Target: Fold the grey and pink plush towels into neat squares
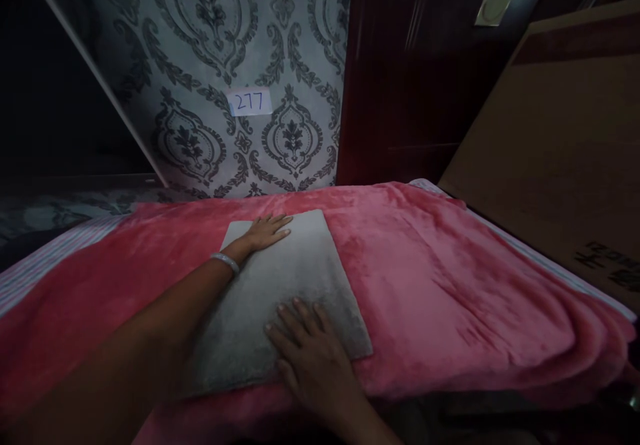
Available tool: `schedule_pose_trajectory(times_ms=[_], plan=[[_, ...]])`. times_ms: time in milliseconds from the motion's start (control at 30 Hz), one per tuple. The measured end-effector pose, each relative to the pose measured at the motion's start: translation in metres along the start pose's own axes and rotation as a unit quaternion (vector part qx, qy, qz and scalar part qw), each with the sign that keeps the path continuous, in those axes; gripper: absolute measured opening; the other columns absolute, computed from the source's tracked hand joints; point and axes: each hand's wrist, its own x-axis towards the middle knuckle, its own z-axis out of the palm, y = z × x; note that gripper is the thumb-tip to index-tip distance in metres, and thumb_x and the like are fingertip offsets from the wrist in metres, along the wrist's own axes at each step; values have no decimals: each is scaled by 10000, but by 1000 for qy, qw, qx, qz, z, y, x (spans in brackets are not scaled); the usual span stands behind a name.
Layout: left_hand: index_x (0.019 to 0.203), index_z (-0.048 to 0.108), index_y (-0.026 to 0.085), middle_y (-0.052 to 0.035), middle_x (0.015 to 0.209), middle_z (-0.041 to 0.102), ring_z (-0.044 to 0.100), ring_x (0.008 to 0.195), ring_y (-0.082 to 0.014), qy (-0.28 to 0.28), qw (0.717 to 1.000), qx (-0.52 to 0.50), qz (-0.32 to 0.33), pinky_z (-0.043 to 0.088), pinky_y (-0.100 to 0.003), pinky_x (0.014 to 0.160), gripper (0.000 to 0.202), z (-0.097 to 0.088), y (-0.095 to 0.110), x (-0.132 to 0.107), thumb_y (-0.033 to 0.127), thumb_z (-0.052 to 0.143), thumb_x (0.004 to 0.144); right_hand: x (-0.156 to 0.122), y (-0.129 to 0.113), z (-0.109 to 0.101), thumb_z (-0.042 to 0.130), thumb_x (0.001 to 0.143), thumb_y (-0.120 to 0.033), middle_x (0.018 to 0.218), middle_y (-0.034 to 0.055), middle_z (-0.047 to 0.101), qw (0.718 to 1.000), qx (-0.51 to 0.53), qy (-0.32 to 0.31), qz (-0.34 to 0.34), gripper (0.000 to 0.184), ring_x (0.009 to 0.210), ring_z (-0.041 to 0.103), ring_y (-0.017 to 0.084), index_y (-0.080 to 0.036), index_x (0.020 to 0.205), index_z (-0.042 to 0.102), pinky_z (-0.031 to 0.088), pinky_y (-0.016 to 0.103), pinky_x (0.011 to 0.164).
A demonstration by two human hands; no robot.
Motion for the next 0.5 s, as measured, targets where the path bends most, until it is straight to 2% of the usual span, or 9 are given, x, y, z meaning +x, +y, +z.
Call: schedule_pose_trajectory(times_ms=[100, 200, 300, 333, 400, 433, 500], plan=[[1586, 283, 347, -52, 1680, 224, 152, 1546, -374, 16, 1000, 8, -11, 125, -631, 1213, 705, -1, 3, 0, 678, 240, 965, 1, -1, 0, 528, 977, -277, 1622, -15, 354, 1000, 14, -2, 2, 579, 1509, 279, 257, -385, 1533, 408, 271, 538, 1211], [1591, 275, 326, -81, 1680, 221, 183, 1536, -385, 13, 998, 39, -39, 135, -646, 1203, 706, -9, 12, -6, 663, 238, 972, 2, -3, -2, 505, 995, -298, 1615, -5, 370, 1000, 26, 0, 10, 537, 1506, 287, 262, -371, 1522, 434, 266, 542, 1214], [1556, 375, 255, -157, 1643, 297, 248, 1504, -433, 10, 992, 84, -89, 140, -691, 1177, 728, -22, 35, -13, 665, 284, 962, 4, 0, -11, 502, 1002, -319, 1594, 11, 410, 999, 40, -6, 12, 504, 1502, 296, 262, -353, 1504, 469, 268, 552, 1211], [1528, 426, 224, -178, 1628, 323, 259, 1498, -439, 17, 992, 92, -85, 143, -692, 1175, 726, -25, 46, -16, 660, 299, 962, 4, 2, -17, 495, 1007, -326, 1578, 21, 435, 999, 46, -9, 8, 483, 1492, 318, 257, -340, 1489, 492, 279, 547, 1207], [1485, 485, 197, -176, 1617, 348, 267, 1506, -401, 19, 997, 78, -6, 168, -643, 1195, 691, -25, 72, -27, 628, 315, 973, 4, 9, -29, 476, 1017, -336, 1549, 40, 477, 999, 51, -6, 7, 441, 1468, 360, 254, -311, 1451, 545, 290, 539, 1202], [1483, 486, 212, -148, 1624, 348, 265, 1516, -358, 5, 996, 55, 66, 181, -601, 1210, 657, -21, 85, -34, 604, 307, 986, 2, 13, -34, 473, 1018, -339, 1538, 48, 490, 999, 51, 3, 10, 431, 1459, 371, 255, -301, 1438, 562, 287, 537, 1203], [1508, 444, 284, -71, 1643, 332, 238, 1537, -268, -46, 974, -6, 222, 163, -547, 1234, 592, -9, 108, -47, 556, 267, 1013, -2, 19, -40, 501, 1006, -361, 1518, 56, 512, 999, 46, 21, 17, 439, 1449, 373, 267, -299, 1436, 567, 278, 541, 1205]])
